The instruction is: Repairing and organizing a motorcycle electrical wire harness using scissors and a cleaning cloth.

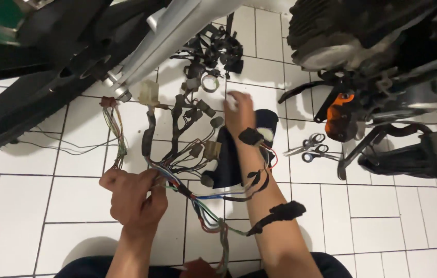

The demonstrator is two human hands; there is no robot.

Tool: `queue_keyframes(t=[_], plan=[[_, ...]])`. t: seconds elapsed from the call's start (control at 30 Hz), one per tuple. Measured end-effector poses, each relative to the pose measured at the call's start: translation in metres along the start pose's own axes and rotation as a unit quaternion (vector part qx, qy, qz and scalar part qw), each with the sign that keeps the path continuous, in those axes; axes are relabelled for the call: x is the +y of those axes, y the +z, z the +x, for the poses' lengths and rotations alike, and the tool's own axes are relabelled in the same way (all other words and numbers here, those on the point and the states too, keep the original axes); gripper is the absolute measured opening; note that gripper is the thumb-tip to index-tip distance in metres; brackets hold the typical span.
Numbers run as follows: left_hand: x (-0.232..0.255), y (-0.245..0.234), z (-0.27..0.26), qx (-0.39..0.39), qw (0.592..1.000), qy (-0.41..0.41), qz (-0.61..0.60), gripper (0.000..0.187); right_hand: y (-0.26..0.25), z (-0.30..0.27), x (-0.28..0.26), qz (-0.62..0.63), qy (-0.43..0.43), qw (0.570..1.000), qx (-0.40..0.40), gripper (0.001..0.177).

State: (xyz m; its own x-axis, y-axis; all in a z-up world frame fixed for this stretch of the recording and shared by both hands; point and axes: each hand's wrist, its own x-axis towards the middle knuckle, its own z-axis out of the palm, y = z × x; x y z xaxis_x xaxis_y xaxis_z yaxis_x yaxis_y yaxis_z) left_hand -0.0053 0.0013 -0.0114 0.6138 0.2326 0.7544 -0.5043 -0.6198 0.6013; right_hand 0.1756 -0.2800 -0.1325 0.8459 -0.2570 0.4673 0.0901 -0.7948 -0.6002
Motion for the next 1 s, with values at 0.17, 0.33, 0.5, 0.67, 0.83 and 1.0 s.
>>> queue_keyframes(t=[0.17,0.33,0.5,0.67,0.83,1.0], plan=[[-0.006,-0.001,0.002,-0.009,1.000,-0.003,0.010,0.026,0.059,0.028,-0.018,-0.138,-0.031,0.984,-0.111,0.018],[-0.010,0.001,-0.001,-0.004,1.000,-0.003,0.010,0.023,-0.001,0.009,-0.030,-0.009,-0.030,1.000,0.003,0.016],[-0.003,0.008,0.004,-0.024,1.000,0.003,0.011,0.020,-0.123,-0.029,0.015,-0.067,-0.004,0.998,0.020,0.015],[0.010,0.017,-0.001,-0.056,0.998,0.016,-0.036,0.020,-0.217,-0.070,0.101,-0.242,0.062,0.961,-0.118,0.015],[0.013,0.035,-0.030,-0.081,0.993,0.044,-0.079,0.026,-0.231,-0.081,0.128,-0.218,0.159,0.943,-0.196,0.036],[0.018,0.054,-0.052,-0.108,0.986,0.093,-0.081,0.035,-0.212,-0.105,-0.036,0.172,0.277,0.826,-0.459,0.058]])
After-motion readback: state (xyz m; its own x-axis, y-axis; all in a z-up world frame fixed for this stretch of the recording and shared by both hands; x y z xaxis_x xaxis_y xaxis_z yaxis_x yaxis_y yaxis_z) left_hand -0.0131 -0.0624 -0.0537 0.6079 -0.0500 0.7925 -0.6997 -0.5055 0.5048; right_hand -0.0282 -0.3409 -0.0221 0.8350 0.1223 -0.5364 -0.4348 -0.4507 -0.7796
